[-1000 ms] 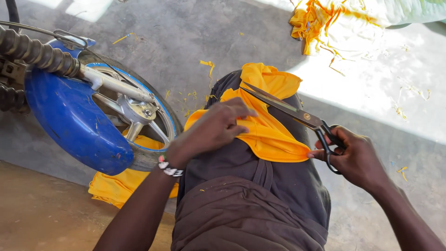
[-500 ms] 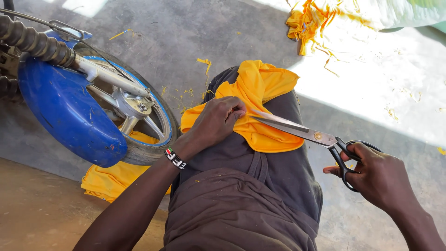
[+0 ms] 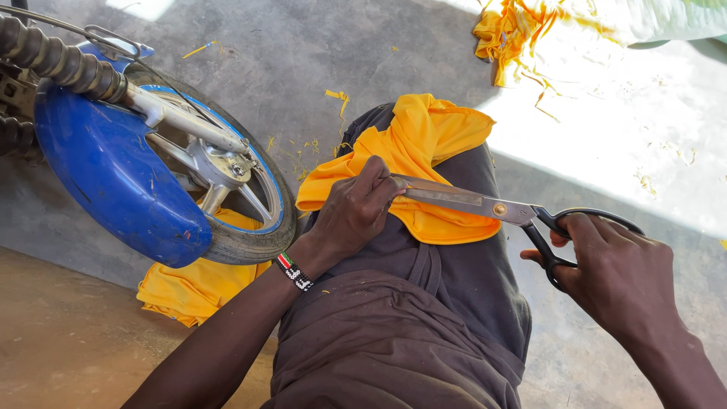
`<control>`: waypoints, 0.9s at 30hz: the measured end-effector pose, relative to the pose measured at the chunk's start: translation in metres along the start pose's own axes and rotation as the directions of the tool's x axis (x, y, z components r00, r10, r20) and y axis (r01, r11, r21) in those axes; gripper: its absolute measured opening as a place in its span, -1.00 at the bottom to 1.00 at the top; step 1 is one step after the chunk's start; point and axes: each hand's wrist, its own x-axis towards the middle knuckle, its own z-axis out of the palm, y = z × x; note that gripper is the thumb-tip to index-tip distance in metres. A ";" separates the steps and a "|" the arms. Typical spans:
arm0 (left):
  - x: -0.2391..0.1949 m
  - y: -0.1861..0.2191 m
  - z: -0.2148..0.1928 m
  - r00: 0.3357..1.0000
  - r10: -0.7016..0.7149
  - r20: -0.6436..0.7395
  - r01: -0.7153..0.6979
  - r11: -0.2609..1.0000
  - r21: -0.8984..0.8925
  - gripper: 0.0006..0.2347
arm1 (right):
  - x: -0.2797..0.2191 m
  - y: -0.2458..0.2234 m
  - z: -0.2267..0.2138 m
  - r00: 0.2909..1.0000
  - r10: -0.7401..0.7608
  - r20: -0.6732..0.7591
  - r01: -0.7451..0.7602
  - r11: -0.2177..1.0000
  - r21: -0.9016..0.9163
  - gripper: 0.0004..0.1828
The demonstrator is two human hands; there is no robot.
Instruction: The person sits on the floor and uses a pair of scissors to cut a yellow piece of fabric into strips. They hold the fabric on their lap and repeatedly cut it while a blue motorcycle wheel is visible nearby.
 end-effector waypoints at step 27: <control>-0.001 0.000 0.002 0.989 -0.056 -0.136 0.049 0.997 -0.052 -0.96 | 0.016 -0.026 -0.016 0.998 -0.057 -0.034 0.054 0.995 -0.080 -0.55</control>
